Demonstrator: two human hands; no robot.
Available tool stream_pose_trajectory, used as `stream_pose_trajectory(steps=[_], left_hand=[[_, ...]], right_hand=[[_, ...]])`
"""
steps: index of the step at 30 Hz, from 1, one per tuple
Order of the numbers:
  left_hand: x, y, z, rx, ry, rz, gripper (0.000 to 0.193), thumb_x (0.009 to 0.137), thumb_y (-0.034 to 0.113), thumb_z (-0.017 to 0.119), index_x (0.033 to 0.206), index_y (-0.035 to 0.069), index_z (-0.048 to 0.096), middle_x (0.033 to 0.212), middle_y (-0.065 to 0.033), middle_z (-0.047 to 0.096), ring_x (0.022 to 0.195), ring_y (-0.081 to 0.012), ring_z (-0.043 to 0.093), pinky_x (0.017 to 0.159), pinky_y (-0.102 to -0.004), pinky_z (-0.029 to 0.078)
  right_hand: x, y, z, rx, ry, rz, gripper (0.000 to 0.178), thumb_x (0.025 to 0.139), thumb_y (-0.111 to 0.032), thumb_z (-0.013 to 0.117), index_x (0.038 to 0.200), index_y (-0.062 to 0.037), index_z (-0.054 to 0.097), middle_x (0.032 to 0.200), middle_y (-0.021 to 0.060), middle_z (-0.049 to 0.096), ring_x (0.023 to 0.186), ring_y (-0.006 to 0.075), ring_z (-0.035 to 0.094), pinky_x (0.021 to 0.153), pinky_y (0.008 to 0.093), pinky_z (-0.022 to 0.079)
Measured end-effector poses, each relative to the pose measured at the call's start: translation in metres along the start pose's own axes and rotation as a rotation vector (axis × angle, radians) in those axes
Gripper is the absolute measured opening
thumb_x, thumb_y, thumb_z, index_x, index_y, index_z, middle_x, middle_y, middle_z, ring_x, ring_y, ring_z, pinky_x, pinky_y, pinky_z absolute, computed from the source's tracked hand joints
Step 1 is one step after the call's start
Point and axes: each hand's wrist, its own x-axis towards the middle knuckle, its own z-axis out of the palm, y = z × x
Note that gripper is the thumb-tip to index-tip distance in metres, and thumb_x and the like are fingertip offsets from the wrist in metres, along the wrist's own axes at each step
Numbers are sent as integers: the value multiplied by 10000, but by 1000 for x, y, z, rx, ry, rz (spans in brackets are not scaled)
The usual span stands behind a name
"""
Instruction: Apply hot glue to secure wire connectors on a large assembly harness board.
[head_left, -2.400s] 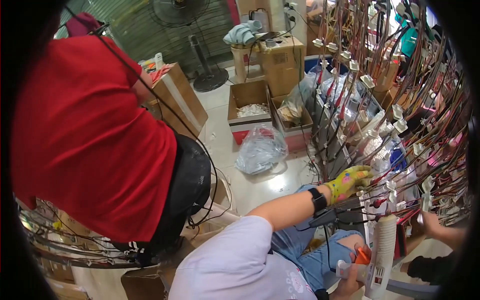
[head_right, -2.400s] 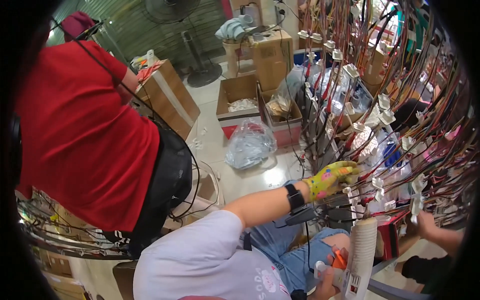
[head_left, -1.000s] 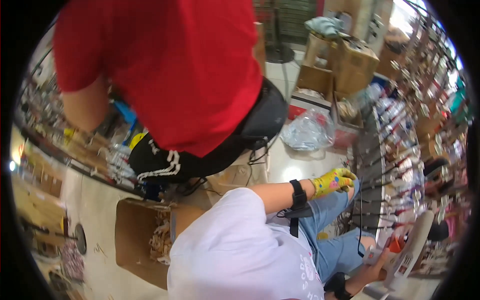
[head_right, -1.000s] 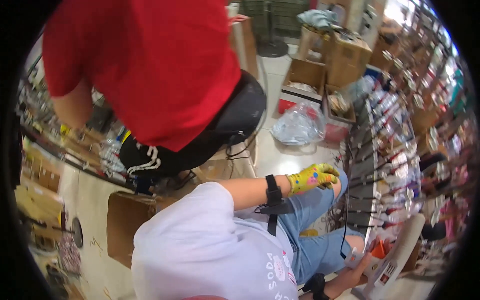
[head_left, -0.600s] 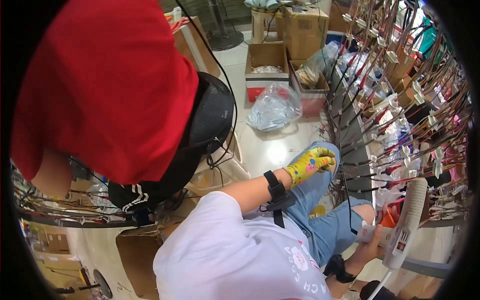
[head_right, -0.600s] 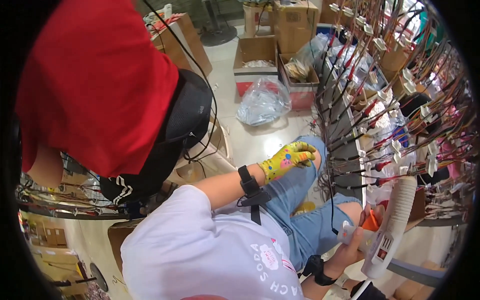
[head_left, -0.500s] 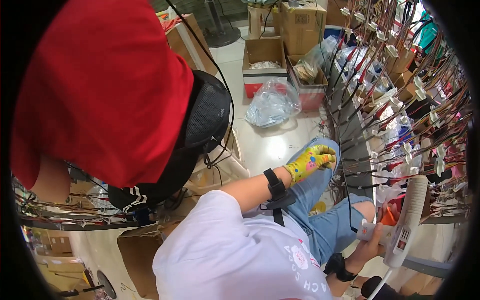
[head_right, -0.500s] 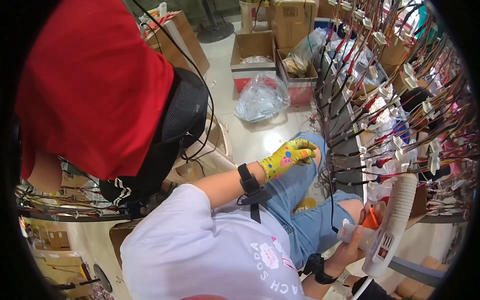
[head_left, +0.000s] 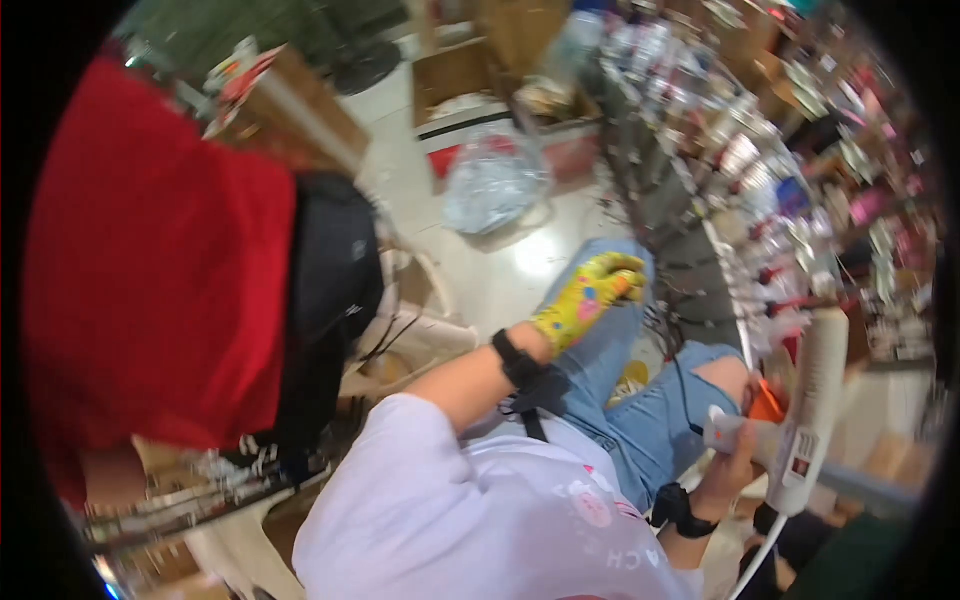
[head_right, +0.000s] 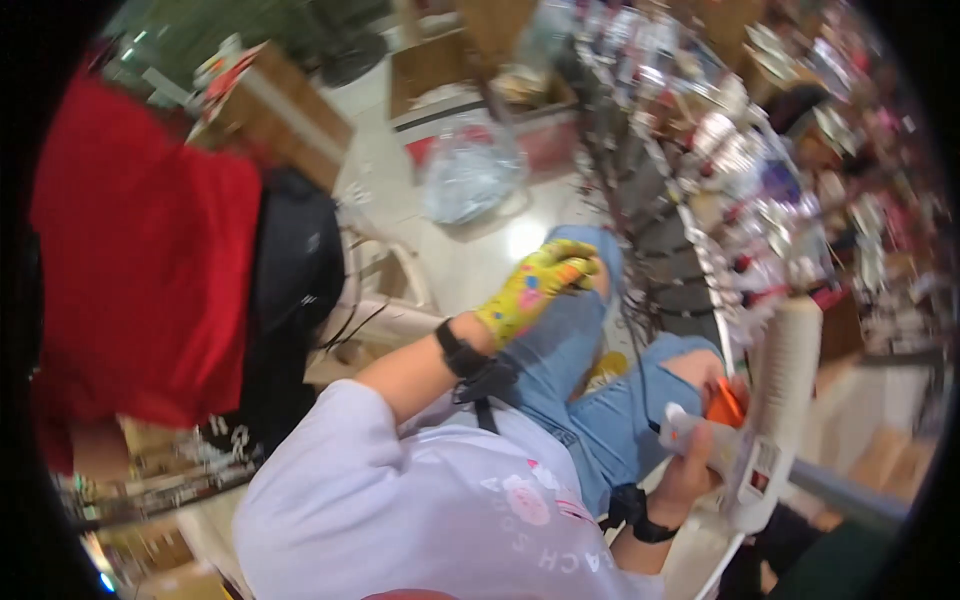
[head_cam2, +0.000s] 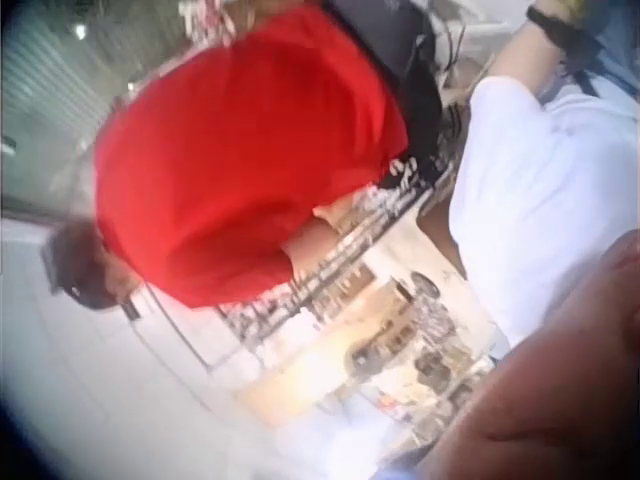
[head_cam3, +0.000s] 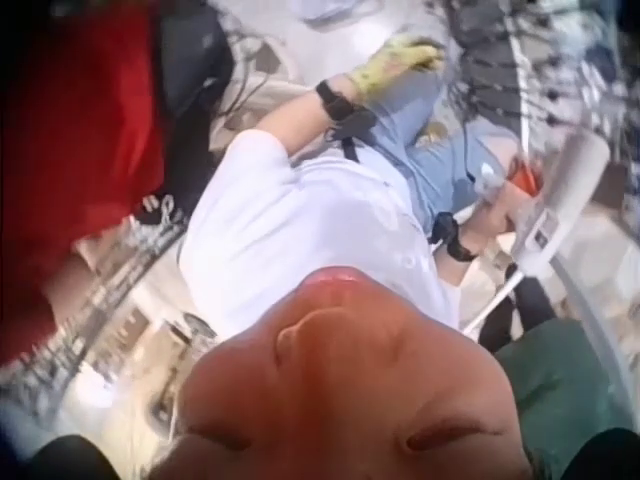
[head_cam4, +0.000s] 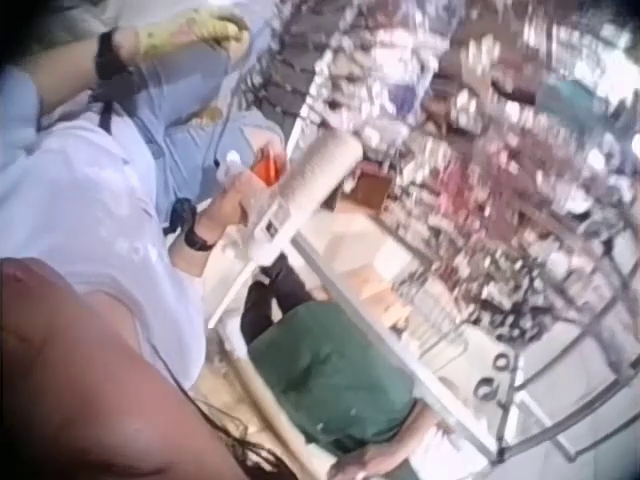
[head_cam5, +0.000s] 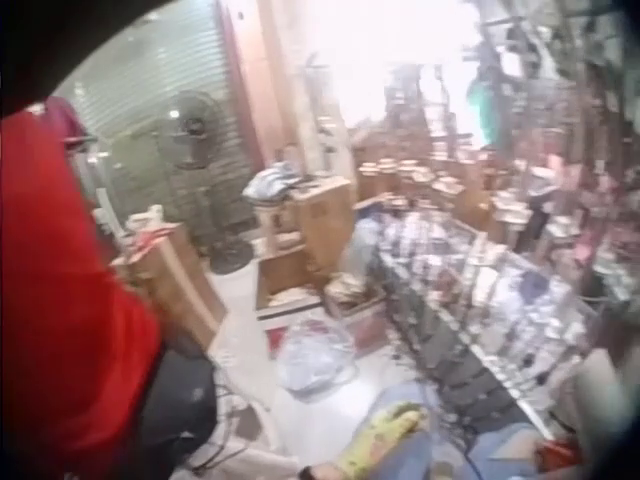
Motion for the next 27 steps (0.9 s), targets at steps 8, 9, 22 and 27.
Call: stream_pose_trajectory(steps=[8, 9, 22, 27], left_hand=[[30, 14, 29, -58, -58, -85, 326, 923, 165, 560, 1182, -29, 517, 1038, -104, 614, 895, -178, 614, 832, -282, 491], [37, 13, 33, -99, -99, -68, 334, 922, 156, 555, 1194, -32, 507, 1066, -116, 604, 935, -195, 610, 857, -294, 485], [192, -60, 67, -421, 77, -520, 383, 879, 145, 466, 1246, 38, 497, 1243, -147, 545, 1090, -290, 553, 915, -408, 445], [223, -64, 74, -626, 72, -543, 336, 822, 98, 439, 1133, 73, 563, 1137, -108, 610, 914, -251, 586, 753, -362, 464]], right_hand=[[3, -15, 15, 12, 11, -73, 580, 841, -164, 599, 1319, 63, 360, 1276, 191, 484, 1179, 340, 502, 1028, 449, 371], [2, -16, 15, -44, -2, 9, 590, 842, -177, 599, 1323, 63, 355, 1284, 191, 479, 1179, 336, 503, 1024, 446, 374], [9, -14, 27, -27, 40, 152, 645, 843, -316, 655, 1307, 44, 387, 1224, 163, 528, 1119, 310, 559, 955, 413, 444], [16, -9, 27, -55, -9, 193, 616, 839, -287, 675, 1291, 44, 419, 1223, 165, 538, 1115, 305, 565, 943, 410, 455]])
